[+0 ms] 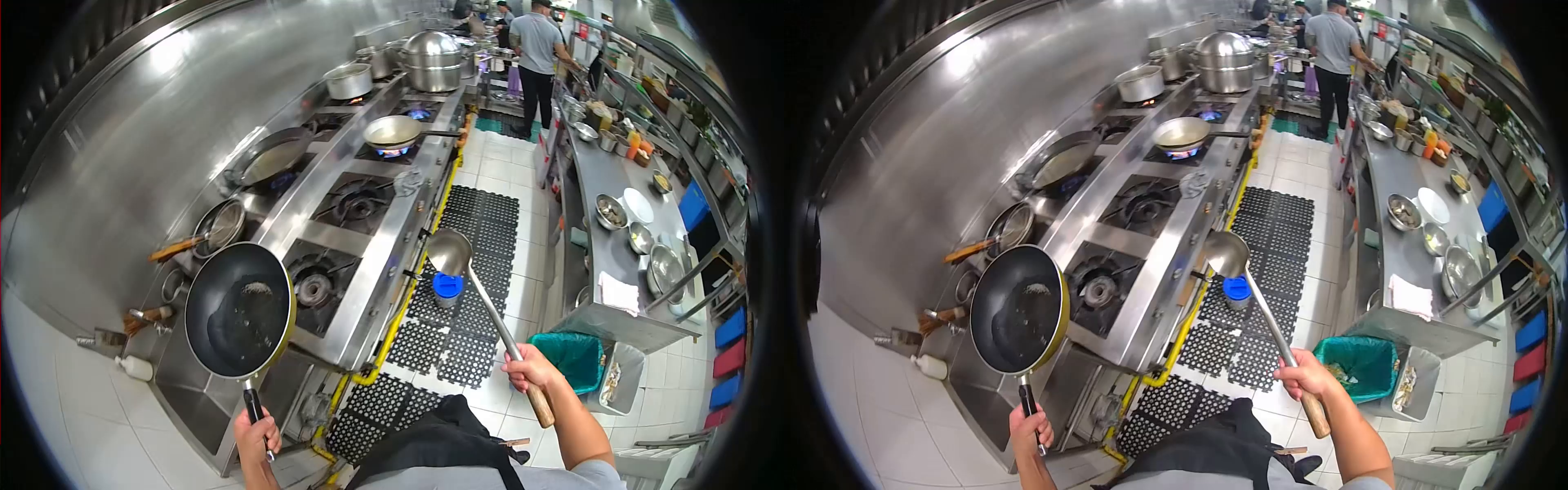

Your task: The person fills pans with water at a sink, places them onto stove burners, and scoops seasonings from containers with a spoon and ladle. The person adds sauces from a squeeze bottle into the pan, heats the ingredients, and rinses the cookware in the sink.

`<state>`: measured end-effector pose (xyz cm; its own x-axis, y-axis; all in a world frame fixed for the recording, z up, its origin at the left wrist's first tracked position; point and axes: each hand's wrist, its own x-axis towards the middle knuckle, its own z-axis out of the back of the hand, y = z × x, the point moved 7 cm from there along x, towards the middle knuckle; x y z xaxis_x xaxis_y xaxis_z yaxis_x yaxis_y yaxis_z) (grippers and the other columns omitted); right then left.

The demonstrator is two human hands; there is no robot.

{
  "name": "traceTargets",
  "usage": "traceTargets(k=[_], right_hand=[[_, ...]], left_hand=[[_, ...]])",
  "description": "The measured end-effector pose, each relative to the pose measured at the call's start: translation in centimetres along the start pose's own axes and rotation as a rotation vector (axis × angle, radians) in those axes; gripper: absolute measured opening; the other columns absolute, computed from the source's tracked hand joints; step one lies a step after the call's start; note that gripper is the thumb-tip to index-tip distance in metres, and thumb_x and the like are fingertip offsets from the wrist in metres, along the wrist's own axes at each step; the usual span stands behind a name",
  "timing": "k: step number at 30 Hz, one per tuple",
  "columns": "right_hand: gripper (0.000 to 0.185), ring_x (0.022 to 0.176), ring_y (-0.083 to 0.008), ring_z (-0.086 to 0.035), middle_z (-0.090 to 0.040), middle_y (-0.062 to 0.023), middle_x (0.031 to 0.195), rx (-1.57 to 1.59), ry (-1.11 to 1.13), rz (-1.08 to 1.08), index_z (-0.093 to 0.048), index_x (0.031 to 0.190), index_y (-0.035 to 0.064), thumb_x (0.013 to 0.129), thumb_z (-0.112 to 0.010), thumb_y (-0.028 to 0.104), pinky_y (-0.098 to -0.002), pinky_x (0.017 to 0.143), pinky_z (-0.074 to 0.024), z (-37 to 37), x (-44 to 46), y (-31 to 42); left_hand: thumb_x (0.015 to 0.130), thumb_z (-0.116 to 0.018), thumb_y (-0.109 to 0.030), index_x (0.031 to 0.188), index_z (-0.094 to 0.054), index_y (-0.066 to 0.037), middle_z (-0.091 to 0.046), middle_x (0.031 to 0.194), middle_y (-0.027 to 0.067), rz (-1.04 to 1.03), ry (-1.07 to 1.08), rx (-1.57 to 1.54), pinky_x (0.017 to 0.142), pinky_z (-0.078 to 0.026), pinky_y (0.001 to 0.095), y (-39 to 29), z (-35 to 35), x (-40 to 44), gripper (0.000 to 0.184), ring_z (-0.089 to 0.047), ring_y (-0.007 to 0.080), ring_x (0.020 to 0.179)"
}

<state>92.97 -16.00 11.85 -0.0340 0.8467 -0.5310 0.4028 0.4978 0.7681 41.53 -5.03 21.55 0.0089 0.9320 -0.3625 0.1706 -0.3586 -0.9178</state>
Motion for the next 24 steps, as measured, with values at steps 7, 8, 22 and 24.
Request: traceTargets(k=[7,8,22,24], right_hand=[[0.02,0.04,-0.0123,-0.044,-0.045,0.0005,0.053,0.118,-0.226,-0.237,-0.045,0.07,0.0086,0.083,-0.06,0.006,-0.0299,0.039,-0.0376,10.3,0.6,-0.3],[0.022,0.042,-0.0116,-0.043,-0.044,0.001,0.053,0.149,-0.26,-0.263,-0.044,0.067,0.0108,0.083,-0.058,0.006,-0.0284,0.042,-0.0357,11.4,1.4,-0.3],[0.023,0.044,-0.0064,-0.043,-0.045,0.0057,0.054,1.117,-0.064,-0.245,-0.043,0.066,0.0117,0.087,-0.05,0.014,-0.0215,0.043,-0.0374,28.1,18.3,13.2],[0.023,0.044,-0.0067,-0.043,-0.043,0.0061,0.054,1.2,-0.087,-0.234,-0.043,0.066,0.0123,0.087,-0.051,0.014,-0.0224,0.044,-0.0362,30.6,20.0,16.2]], left_hand=[[0.08,-0.057,0.002,0.083,-0.049,-0.002,-0.044,0.053,0.0043,0.004,0.208,0.028,0.032,-0.033,0.028,-0.8,-15.6,8.8,0.009,-0.041,0.0125,0.035],[0.08,-0.057,0.002,0.082,-0.049,-0.002,-0.045,0.053,0.0046,0.006,0.239,0.029,0.032,-0.033,0.028,-0.8,-17.6,10.3,0.009,-0.042,0.0124,0.036],[0.08,-0.06,0.003,0.084,-0.049,-0.004,-0.047,0.054,0.0031,0.069,0.573,0.122,0.032,-0.035,0.0273,-1.6,-50.3,37.2,0.013,-0.043,0.0116,0.036],[0.08,-0.06,0.003,0.084,-0.049,-0.004,-0.047,0.054,0.003,0.066,0.618,0.145,0.033,-0.034,0.027,-2.2,-55.2,40.4,0.014,-0.043,0.0117,0.036]])
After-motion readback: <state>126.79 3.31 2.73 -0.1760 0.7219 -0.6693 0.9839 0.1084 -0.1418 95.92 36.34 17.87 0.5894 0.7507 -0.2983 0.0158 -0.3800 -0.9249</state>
